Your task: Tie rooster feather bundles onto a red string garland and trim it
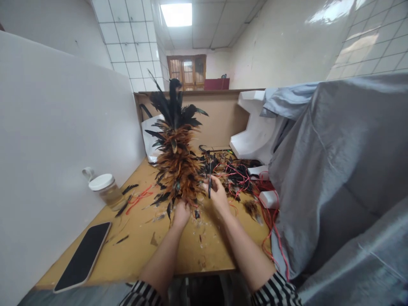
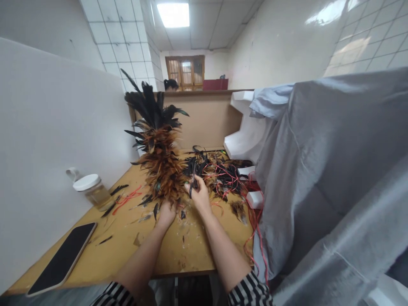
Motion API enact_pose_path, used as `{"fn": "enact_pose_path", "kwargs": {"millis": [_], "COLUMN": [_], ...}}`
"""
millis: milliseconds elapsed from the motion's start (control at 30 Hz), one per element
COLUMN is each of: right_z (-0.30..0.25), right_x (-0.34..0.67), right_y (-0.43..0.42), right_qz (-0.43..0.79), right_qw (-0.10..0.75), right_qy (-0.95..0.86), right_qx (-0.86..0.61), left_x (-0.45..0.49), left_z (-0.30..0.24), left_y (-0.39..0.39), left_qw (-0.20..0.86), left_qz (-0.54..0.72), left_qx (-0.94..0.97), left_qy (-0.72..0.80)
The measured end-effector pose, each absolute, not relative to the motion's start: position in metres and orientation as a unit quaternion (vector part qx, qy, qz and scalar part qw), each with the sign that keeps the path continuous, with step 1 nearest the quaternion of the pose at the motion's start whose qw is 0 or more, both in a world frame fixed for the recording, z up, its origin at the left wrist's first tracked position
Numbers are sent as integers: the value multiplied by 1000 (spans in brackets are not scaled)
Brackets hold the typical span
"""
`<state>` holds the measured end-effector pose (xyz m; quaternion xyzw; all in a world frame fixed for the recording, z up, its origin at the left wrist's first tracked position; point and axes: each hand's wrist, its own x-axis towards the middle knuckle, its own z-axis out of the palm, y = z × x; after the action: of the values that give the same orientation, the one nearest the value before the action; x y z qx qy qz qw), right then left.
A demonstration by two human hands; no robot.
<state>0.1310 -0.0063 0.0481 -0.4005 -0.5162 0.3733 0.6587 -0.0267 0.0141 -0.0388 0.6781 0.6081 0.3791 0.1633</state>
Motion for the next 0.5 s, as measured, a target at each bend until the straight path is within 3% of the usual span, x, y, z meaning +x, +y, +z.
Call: {"fn": "enact_pose_path", "kwargs": {"millis": [200,500], "right_z": [-5,-14], "right_x": [148,157], "right_y": [-40,-39], "right_qz": [393,410], "right_qw": [563,496], "right_qy": [-540,-594], "right_qx": [-488,-483], "left_x": [-27,-26], "left_z": [-39,-30], "left_y": [15,5], "left_qw": [195,186], "left_qz": [390,395], "left_qx": [682,694], "left_qy": [587,573]}}
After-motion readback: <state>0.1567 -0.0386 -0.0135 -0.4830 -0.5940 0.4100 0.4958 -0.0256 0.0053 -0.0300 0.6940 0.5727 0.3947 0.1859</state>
